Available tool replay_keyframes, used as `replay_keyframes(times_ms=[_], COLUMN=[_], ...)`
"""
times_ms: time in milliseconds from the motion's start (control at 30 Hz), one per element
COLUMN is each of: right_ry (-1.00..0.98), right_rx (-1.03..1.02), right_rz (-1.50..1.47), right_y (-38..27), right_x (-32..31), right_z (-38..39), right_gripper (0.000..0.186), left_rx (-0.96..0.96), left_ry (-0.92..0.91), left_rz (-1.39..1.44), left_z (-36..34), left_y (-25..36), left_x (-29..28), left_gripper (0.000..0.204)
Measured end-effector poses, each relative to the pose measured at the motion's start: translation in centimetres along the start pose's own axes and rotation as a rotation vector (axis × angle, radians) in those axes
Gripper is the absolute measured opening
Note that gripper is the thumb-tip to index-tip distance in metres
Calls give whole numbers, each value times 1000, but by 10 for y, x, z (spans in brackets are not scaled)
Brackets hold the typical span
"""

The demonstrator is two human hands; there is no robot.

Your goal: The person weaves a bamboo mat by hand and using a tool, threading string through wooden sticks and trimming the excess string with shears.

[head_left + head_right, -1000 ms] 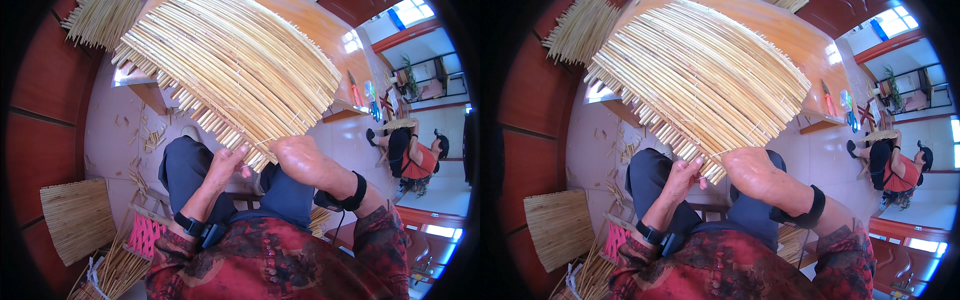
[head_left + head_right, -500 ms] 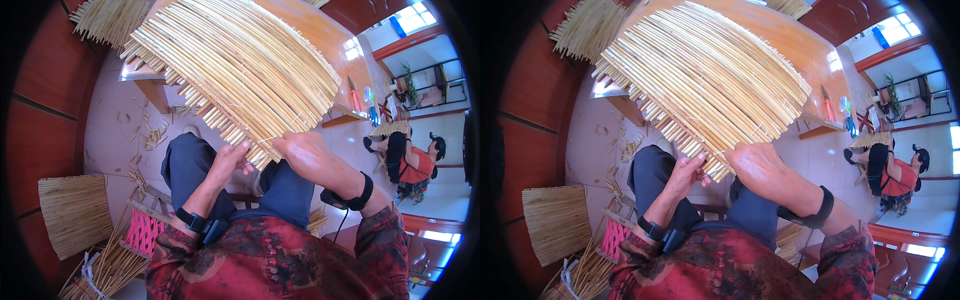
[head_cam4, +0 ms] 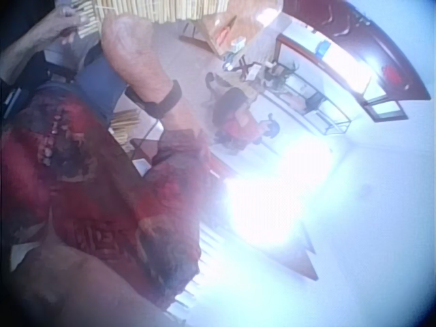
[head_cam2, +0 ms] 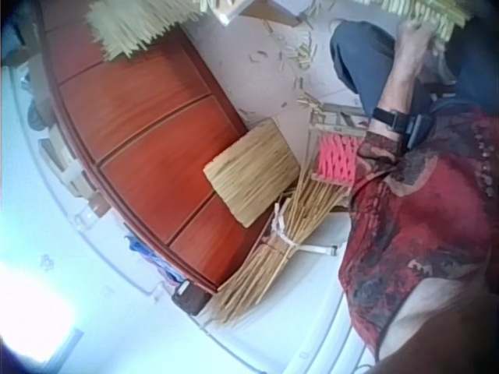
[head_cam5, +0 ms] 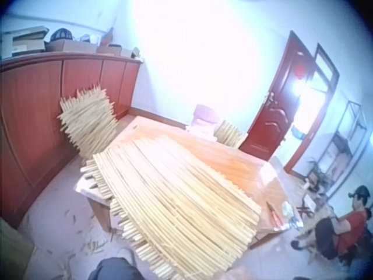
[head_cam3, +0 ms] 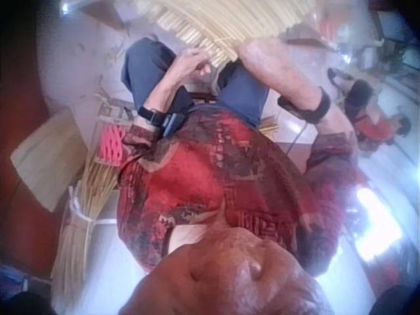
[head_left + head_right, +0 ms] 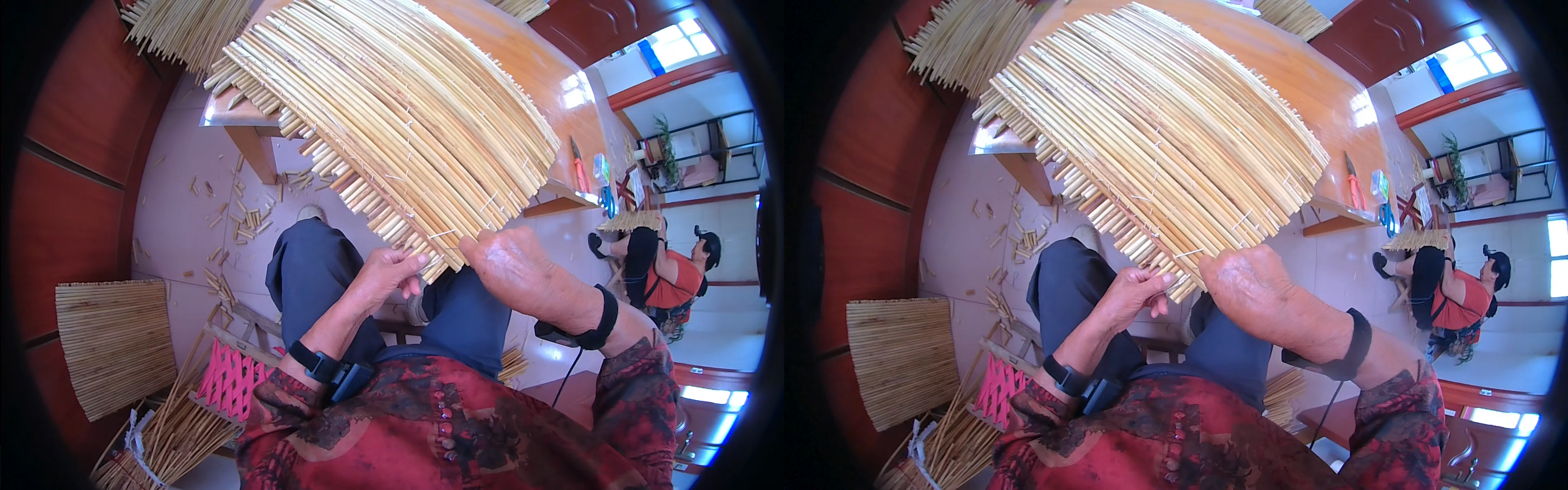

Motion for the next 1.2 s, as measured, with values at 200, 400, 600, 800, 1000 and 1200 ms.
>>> replay_keyframes(times_ms=[200, 400, 600, 800, 1000, 1200], right_ry=[28, 2, -53, -31, -28, -42], right_rx=[-48, -54, -56, -76, -67, -65], right_rz=[6, 0, 38, 40, 27, 25], right_y=[-1, -1, -3, -1, -3, -4], right_x=[-1, -3, -3, 1, 1, 5], right_z=[-3, -5, -8, -13, -14, -16], right_gripper=[6, 7, 8, 8, 7, 7], left_rx=[37, 29, 28, 34, 31, 20], left_ry=[1, 20, 16, 29, 26, 24], left_rz=[-49, -55, -48, -55, -46, -46], left_z=[0, 0, 0, 3, 1, 1], left_y=[-2, -2, -4, -3, -4, -5], left_x=[-1, 2, 2, 3, 3, 3], left_gripper=[23, 24, 24, 24, 23, 23])
Point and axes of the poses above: each hand's wrist, its own z-axis away from the middle knuckle, its own x-axis out of the palm, y = z × x, the point moved 1 cm from there along -z, towards the middle knuckle, and after that the axes turned 3 degrees about z, right-handed, at the moved point
